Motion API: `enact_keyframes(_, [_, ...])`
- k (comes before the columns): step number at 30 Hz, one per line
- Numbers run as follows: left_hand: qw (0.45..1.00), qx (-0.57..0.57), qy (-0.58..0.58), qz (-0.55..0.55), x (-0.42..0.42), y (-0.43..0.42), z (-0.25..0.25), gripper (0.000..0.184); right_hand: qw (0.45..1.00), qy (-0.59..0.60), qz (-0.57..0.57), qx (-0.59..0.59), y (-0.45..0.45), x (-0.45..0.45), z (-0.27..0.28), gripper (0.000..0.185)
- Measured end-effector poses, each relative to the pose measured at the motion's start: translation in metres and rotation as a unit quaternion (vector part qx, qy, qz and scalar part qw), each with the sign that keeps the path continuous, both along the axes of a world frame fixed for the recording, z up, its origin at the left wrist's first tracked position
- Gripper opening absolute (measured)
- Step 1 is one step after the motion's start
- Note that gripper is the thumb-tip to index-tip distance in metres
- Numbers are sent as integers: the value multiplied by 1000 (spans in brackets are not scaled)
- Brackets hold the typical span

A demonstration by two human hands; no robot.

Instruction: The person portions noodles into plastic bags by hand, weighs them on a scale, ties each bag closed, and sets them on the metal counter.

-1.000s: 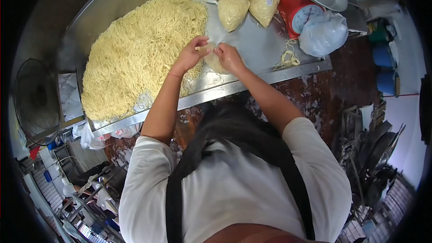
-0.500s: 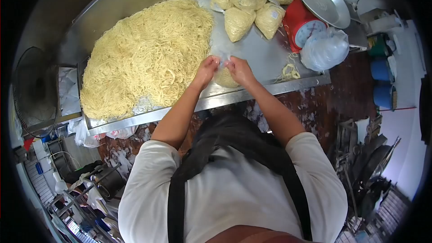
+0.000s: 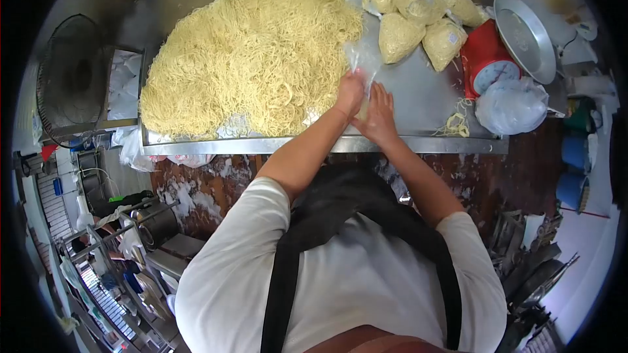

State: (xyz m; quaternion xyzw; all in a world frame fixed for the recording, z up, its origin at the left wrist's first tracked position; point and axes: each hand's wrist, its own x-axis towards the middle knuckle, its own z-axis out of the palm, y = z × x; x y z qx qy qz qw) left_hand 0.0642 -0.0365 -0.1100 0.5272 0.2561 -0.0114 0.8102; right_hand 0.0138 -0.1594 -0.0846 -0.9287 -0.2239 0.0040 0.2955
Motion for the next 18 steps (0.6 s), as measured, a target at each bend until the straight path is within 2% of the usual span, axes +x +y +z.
enact_keyframes(1, [1000,1,25,11,3,-6,2,23,999,-41,-23,-14,10,-1,-16,87])
enact_keyframes(4, [993,-17,105,41,3,-7,10,25,995,-79,-39,-42,21,8,-44,76])
enact_keyframes(8, [991,-80,104,39,11,1,-17,26,992,-119,-15,33,17,19,-40,62])
enact_keyframes(11, [990,-116,-39,-71,-15,15,25,28,986,91,75,120,-2,48,-15,44])
enact_keyframes(12, [997,-74,-1,-35,-38,19,44,30,954,178,46,237,-7,47,-15,38])
enact_keyframes(14, [997,15,71,34,-78,25,78,33,824,330,-18,460,-10,46,-20,28])
enact_keyframes(15, [991,-66,111,36,-76,21,73,36,737,404,-109,531,-9,43,-34,19])
enact_keyframes(17, [954,-230,188,35,-61,8,54,43,786,368,-150,473,2,35,-17,17])
enact_keyframes(18, [978,-166,126,-7,-34,12,56,41,808,349,-172,443,11,29,-1,15])
